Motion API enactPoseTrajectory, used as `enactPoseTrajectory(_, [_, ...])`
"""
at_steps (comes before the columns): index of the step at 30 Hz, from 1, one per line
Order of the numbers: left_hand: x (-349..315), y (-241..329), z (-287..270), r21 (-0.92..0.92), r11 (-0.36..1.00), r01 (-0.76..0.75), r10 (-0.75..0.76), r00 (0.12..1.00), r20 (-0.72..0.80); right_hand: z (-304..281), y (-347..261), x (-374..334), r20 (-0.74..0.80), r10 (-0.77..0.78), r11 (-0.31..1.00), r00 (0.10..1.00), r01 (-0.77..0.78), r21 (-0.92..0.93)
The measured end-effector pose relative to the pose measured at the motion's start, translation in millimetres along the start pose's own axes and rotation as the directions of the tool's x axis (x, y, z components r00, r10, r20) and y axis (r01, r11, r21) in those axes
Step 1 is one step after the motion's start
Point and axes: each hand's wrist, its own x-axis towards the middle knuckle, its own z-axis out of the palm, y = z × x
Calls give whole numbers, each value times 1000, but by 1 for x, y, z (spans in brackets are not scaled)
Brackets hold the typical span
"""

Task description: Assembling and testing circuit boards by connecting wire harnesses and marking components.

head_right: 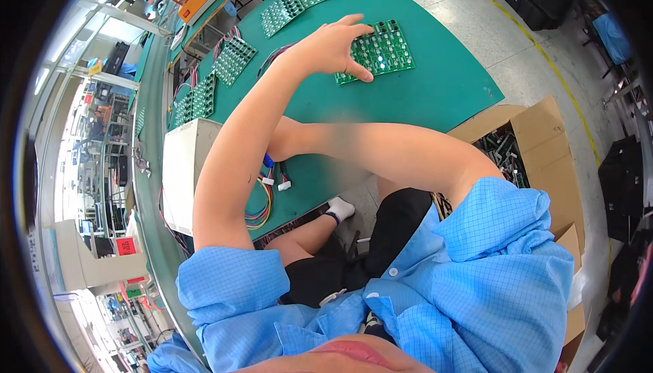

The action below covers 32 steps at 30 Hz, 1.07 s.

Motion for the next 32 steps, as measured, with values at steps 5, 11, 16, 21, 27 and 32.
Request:
enactPoseTrajectory(5, [10,9,-8,142,989,-36,28,998,58,3,5,-14,-87,-109,993,990,105,-53])
enactPoseTrajectory(11, [-9,15,-9,112,994,-5,6,1000,-7,3,11,-13,-173,-152,948,973,193,252])
enactPoseTrajectory(16, [-101,-23,-36,-184,980,72,-142,905,-402,-33,-3,-2,122,-136,898,983,70,435])
enactPoseTrajectory(21, [-238,-51,-31,-488,746,452,-582,799,-149,-37,-22,6,-49,96,969,994,-82,234])
enactPoseTrajectory(27, [-263,-48,13,-830,527,184,-496,859,-124,-44,-28,9,107,253,906,961,-275,321])
enactPoseTrajectory(32, [-272,-51,26,-887,423,184,-458,888,-34,-47,-20,11,-150,359,829,921,-240,505])
